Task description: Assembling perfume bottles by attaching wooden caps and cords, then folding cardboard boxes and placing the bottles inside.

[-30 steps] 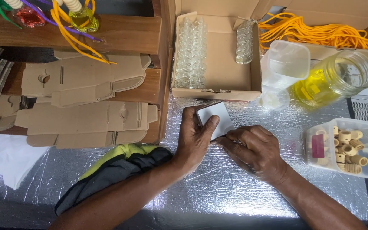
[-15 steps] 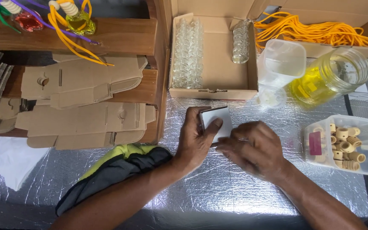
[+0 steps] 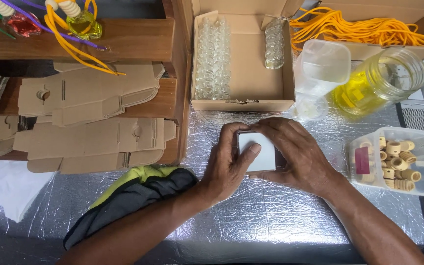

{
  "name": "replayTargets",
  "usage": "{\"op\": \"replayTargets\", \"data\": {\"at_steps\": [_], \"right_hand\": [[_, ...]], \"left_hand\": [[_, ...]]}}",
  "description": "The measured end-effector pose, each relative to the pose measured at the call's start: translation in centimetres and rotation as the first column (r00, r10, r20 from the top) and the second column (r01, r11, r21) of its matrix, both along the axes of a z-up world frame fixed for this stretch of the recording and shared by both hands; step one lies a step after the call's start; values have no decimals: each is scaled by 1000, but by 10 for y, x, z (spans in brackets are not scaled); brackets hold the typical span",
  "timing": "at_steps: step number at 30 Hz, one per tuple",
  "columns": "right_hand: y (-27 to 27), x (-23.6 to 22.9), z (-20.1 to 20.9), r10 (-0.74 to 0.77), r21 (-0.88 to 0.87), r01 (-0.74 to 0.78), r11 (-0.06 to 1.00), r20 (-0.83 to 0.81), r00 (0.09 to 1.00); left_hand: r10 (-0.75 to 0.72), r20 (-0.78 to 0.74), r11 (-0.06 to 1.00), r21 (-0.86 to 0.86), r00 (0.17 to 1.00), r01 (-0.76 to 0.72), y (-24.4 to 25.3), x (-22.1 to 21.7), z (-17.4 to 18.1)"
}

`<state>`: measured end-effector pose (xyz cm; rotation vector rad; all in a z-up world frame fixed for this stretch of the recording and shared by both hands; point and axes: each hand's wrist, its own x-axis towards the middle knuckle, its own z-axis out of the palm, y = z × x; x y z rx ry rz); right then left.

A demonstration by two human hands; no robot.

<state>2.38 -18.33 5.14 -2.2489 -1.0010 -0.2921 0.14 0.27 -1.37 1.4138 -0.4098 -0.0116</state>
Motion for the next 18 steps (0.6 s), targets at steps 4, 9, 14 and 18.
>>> {"op": "replayTargets", "data": {"at_steps": [4,9,14,18], "right_hand": [[0,0,-3,5,-16,-5,1000,1,1000],[-1,-2,-1,20,92,-11,996,-98,995],[-3,1,-7,36,213,11,977,-217,975],[-13,3,-17,19,202,8,979,-131,991]], "left_hand": [[-19,17,1000,25,1000,18,0,-1,-1],[2,20,998,67,1000,-4,0,0,-2],[59,1,984,168,998,-59,4,-4,21],[61,-6,975,216,998,-58,-3,-8,31]]}}
